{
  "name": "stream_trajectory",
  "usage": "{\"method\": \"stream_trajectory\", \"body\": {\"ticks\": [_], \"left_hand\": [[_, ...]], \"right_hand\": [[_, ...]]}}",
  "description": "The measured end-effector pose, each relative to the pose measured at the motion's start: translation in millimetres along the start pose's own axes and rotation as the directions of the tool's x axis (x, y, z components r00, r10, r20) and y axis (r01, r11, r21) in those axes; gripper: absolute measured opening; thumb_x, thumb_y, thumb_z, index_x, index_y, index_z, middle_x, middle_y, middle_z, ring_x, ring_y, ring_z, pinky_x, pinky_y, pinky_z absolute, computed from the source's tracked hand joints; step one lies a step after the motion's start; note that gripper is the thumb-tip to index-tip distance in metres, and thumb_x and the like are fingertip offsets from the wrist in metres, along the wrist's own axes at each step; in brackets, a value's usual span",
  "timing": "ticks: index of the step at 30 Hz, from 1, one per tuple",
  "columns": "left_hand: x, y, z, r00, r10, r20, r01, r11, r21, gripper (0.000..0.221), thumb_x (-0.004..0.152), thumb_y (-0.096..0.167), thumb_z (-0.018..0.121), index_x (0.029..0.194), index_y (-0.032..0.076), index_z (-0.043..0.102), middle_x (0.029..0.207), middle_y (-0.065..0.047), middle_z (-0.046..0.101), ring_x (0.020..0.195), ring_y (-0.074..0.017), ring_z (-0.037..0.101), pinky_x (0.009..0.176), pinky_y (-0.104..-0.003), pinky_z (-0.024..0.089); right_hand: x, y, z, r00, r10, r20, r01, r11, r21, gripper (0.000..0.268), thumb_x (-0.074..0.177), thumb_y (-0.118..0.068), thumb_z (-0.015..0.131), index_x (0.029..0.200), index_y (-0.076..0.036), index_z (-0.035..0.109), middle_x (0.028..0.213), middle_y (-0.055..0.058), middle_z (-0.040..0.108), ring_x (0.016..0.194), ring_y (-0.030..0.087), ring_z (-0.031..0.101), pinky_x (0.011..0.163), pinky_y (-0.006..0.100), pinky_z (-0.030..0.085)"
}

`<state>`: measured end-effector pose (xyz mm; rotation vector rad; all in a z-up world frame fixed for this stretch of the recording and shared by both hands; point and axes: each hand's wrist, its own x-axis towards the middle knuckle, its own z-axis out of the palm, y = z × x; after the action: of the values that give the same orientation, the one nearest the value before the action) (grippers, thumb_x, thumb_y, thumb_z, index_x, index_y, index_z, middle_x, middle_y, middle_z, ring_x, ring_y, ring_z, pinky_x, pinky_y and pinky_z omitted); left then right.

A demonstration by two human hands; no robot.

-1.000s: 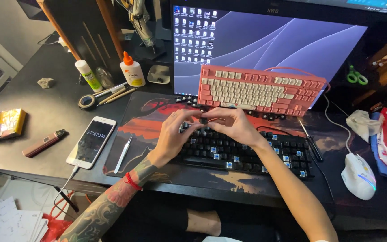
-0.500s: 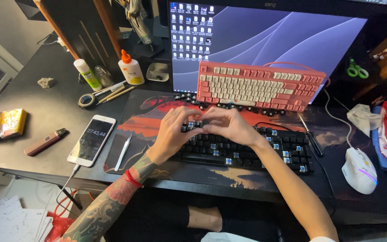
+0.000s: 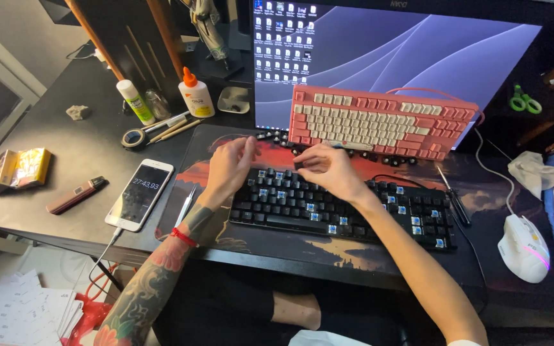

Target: Removing keycaps from a mechanical keyboard and placing them on a desk surface.

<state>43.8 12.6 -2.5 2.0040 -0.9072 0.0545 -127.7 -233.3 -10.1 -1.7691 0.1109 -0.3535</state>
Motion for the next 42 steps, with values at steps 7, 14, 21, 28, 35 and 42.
{"method": "stream_trajectory", "body": {"ticks": [7, 14, 21, 28, 35, 42], "left_hand": [[5.1, -10.3, 4.0, 0.978, -0.176, 0.109, 0.195, 0.962, -0.193, 0.074, 0.133, 0.052, 0.036, 0.101, 0.014, 0.091, 0.092, -0.011, 0.091, 0.107, -0.0362, 0.089, 0.103, -0.051, 0.064], [2.3, -11.5, -1.7, 0.978, -0.181, 0.105, 0.198, 0.963, -0.182, 0.076, 0.134, 0.049, 0.039, 0.098, 0.009, 0.092, 0.094, -0.019, 0.091, 0.106, -0.0438, 0.086, 0.102, -0.054, 0.064], [7.4, -28.1, 9.9, 0.974, -0.191, 0.119, 0.212, 0.955, -0.206, 0.070, 0.135, 0.046, 0.045, 0.098, 0.012, 0.094, 0.090, -0.013, 0.091, 0.102, -0.0361, 0.088, 0.100, -0.047, 0.065], [8.2, -35.3, 10.0, 0.971, -0.211, 0.114, 0.230, 0.954, -0.190, 0.068, 0.135, 0.042, 0.046, 0.098, 0.010, 0.093, 0.091, -0.017, 0.090, 0.101, -0.0359, 0.087, 0.100, -0.048, 0.063], [1.8, -8.8, 7.6, 0.972, -0.208, 0.107, 0.225, 0.958, -0.176, 0.069, 0.137, 0.042, 0.046, 0.098, 0.011, 0.094, 0.087, -0.014, 0.090, 0.099, -0.0348, 0.088, 0.100, -0.045, 0.063], [1.6, -7.1, 7.4, 0.980, -0.172, 0.100, 0.188, 0.966, -0.179, 0.067, 0.137, 0.036, 0.047, 0.097, 0.010, 0.094, 0.089, -0.015, 0.090, 0.097, -0.0376, 0.087, 0.099, -0.049, 0.065]], "right_hand": [[15.5, -10.4, 44.4, 0.999, -0.003, 0.046, 0.007, 0.996, -0.087, 0.039, 0.100, -0.008, 0.096, 0.138, -0.002, 0.090, 0.125, 0.013, 0.088, 0.112, 0.020, 0.085, 0.103, 0.032, 0.075], [49.0, 9.0, 81.9, 0.977, -0.148, 0.153, 0.208, 0.818, -0.536, 0.023, 0.100, -0.027, 0.093, 0.121, -0.016, 0.093, 0.121, 0.009, 0.091, 0.114, 0.032, 0.089, 0.094, 0.040, 0.075], [38.6, -13.5, 80.1, 0.991, -0.062, 0.118, 0.112, 0.867, -0.486, 0.020, 0.106, -0.023, 0.090, 0.125, -0.018, 0.092, 0.112, 0.009, 0.094, 0.103, 0.032, 0.092, 0.089, 0.044, 0.074], [38.3, -6.7, 81.2, 0.988, -0.058, 0.145, 0.132, 0.805, -0.578, 0.016, 0.105, -0.030, 0.087, 0.119, -0.025, 0.091, 0.110, 0.006, 0.095, 0.113, 0.035, 0.091, 0.098, 0.049, 0.072], [43.0, 5.0, 74.8, 0.971, -0.072, 0.229, 0.184, 0.834, -0.520, 0.014, 0.108, -0.019, 0.084, 0.119, -0.021, 0.093, 0.115, 0.006, 0.095, 0.118, 0.037, 0.090, 0.104, 0.052, 0.070], [40.3, 1.3, 74.3, 0.941, -0.104, 0.323, 0.279, 0.780, -0.561, 0.013, 0.110, -0.010, 0.079, 0.117, -0.012, 0.090, 0.113, 0.012, 0.094, 0.118, 0.042, 0.088, 0.104, 0.055, 0.069]]}}
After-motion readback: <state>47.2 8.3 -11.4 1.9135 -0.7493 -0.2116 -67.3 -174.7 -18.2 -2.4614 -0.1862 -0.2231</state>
